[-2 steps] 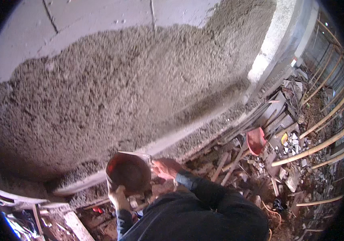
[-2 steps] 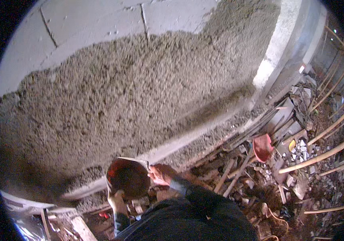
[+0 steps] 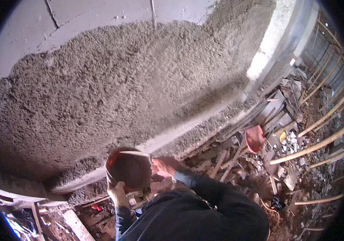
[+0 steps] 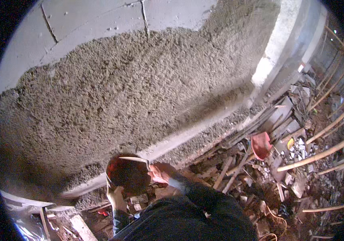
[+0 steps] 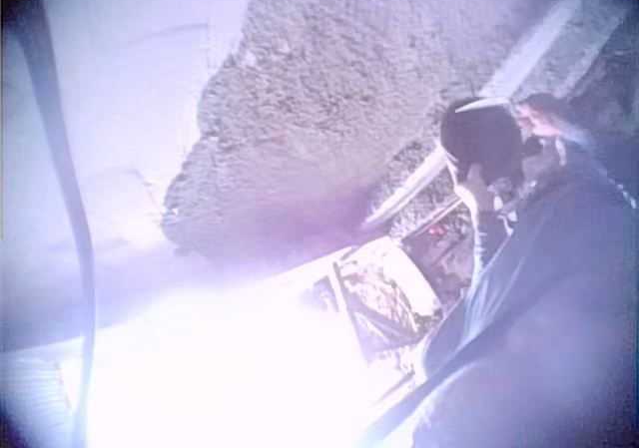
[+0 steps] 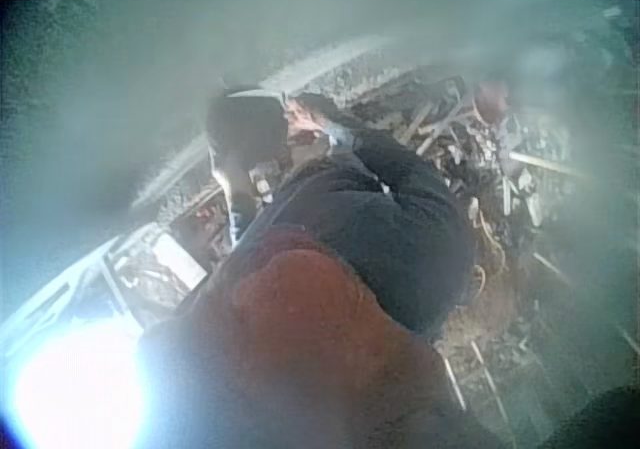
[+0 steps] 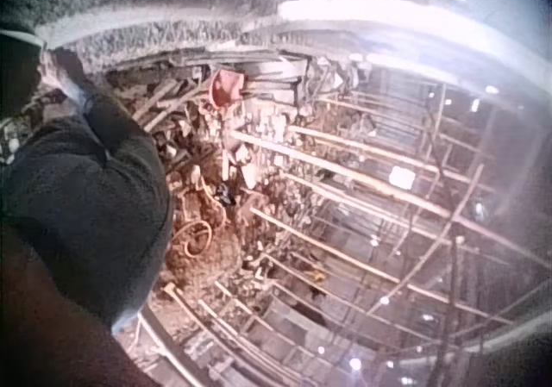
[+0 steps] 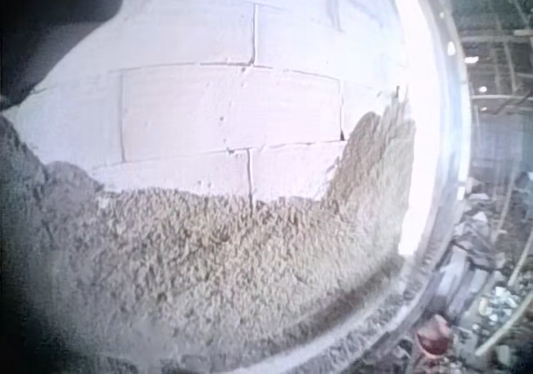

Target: The person scoops wet cement from a red bucket using a trowel and throws it onto a vertical wall, then spreads it with the trowel. The person repeats this process multiple times to cover a larger area of the wall.

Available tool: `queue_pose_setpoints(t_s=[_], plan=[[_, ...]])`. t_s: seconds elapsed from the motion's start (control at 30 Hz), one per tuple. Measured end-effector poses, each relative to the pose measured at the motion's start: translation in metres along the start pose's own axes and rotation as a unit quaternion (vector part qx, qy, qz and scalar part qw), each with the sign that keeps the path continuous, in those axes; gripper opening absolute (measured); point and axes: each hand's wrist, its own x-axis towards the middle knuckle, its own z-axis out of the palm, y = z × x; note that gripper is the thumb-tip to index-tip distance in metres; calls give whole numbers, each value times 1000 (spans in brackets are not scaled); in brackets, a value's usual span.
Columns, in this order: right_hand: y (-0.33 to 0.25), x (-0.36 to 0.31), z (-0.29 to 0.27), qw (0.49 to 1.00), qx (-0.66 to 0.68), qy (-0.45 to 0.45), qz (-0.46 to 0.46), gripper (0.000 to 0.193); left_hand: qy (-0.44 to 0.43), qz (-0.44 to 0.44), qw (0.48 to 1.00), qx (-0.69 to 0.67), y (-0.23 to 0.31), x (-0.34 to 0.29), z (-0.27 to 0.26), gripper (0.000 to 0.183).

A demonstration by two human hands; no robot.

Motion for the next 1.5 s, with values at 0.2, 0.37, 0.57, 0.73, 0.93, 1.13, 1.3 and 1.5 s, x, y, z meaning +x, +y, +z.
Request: queue_pose_setpoints(t_s=[0.2, 0.37, 0.57, 0.73, 0.93, 1.13, 1.3, 1.5], plan=[[89, 12, 84, 974, 57, 170, -138, 29, -136, 162, 972, 105, 35, -10, 53, 52], [79, 2, 32, 932, 345, -114, -4, 38, -167, 169, 963, 127, 40, 0, 81, 39], [71, -36, 36, 810, 565, -146, 55, 37, -226, 47, 972, 46, 25, 12, 89, 46], [44, -66, -19, 791, 608, -17, 68, 32, -246, 19, 969, -34, 26, 26, 113, 41], [33, -106, -184, 688, 719, 97, -25, 24, -210, -82, 961, -159, 21, 57, 169, 47], [22, -158, -412, 646, 550, 483, -214, 24, -108, -63, 986, -109, -1, 73, 145, 60], [43, -245, -616, 485, 28, 873, -54, 24, -10, -90, 991, -98, 1, 67, 143, 64], [95, -246, -785, 37, -91, 990, 101, 30, 23, -84, 992, -90, 9, 59, 167, 65]])
